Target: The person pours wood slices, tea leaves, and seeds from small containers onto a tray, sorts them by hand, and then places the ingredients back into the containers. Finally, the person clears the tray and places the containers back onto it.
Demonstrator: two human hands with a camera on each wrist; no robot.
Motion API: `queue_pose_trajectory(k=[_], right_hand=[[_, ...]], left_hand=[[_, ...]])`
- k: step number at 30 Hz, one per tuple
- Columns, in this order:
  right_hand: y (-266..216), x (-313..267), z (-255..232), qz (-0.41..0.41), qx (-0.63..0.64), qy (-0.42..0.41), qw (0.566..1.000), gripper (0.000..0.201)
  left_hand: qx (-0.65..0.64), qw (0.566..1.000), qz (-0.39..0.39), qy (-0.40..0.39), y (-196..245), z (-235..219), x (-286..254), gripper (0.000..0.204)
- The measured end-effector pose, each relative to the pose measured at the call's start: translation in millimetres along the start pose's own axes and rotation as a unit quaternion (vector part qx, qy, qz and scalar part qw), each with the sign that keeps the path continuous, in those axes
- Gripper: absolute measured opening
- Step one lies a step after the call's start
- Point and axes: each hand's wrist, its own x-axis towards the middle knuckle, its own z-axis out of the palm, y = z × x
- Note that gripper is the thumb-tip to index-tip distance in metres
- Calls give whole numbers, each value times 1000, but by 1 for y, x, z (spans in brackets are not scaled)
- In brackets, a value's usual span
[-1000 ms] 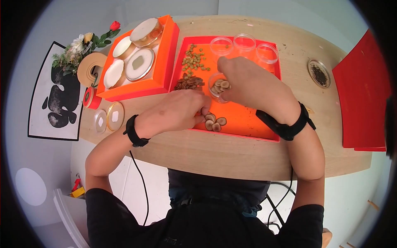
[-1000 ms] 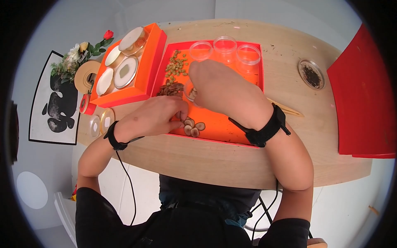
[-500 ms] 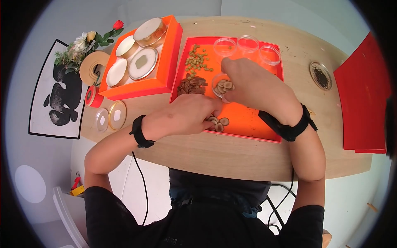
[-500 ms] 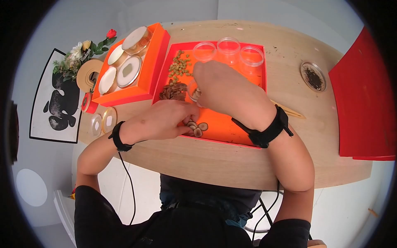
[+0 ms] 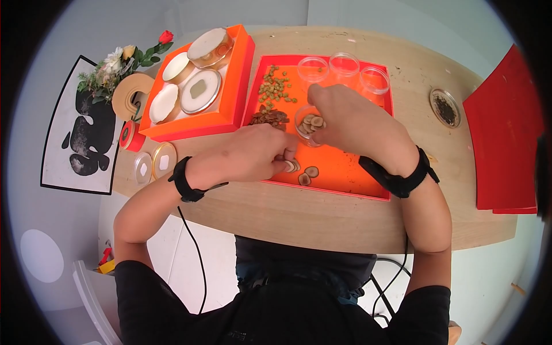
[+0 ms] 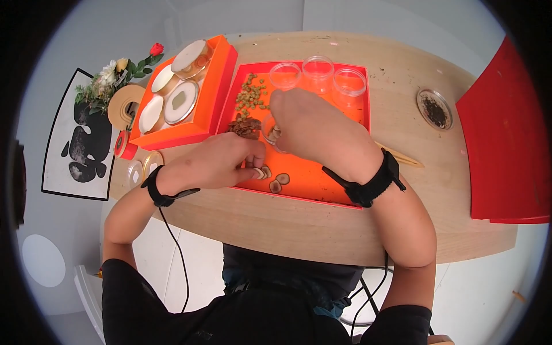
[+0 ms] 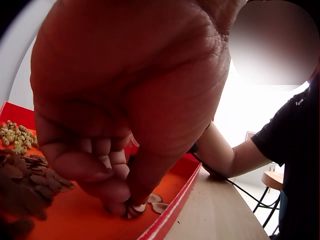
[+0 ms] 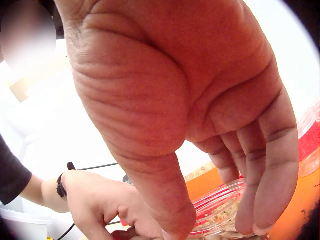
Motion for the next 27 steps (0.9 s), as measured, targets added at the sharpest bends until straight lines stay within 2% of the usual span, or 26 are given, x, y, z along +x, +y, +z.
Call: queue_pose_trajectory(k=[2, 9, 12, 21, 23, 25, 27], right_hand=[[1, -1, 1, 5, -5, -6, 1000, 48], [6, -4, 6, -25, -10, 21, 999, 45], [4, -4, 5, -24, -4, 29, 999, 43], [3, -2, 5, 0, 1, 9, 1000, 46], [4, -6, 10, -38, -6, 56, 998, 34], [5, -6, 12, -40, -6, 63, 997, 34], [4, -6, 11, -40, -7, 71, 997, 34]], left_hand=[[2, 1000, 5, 24, -4, 0, -2, 15], [6, 1000, -1, 20, -7, -9, -8, 14], [4, 999, 25, 38, -10, -12, -11, 14], [-37, 997, 13, 64, 1, -47, -16, 14], [-95, 990, 10, 100, 6, -56, -14, 13], [-63, 992, 12, 110, 11, -65, -9, 15], [33, 981, 61, 180, 12, -67, -1, 17]])
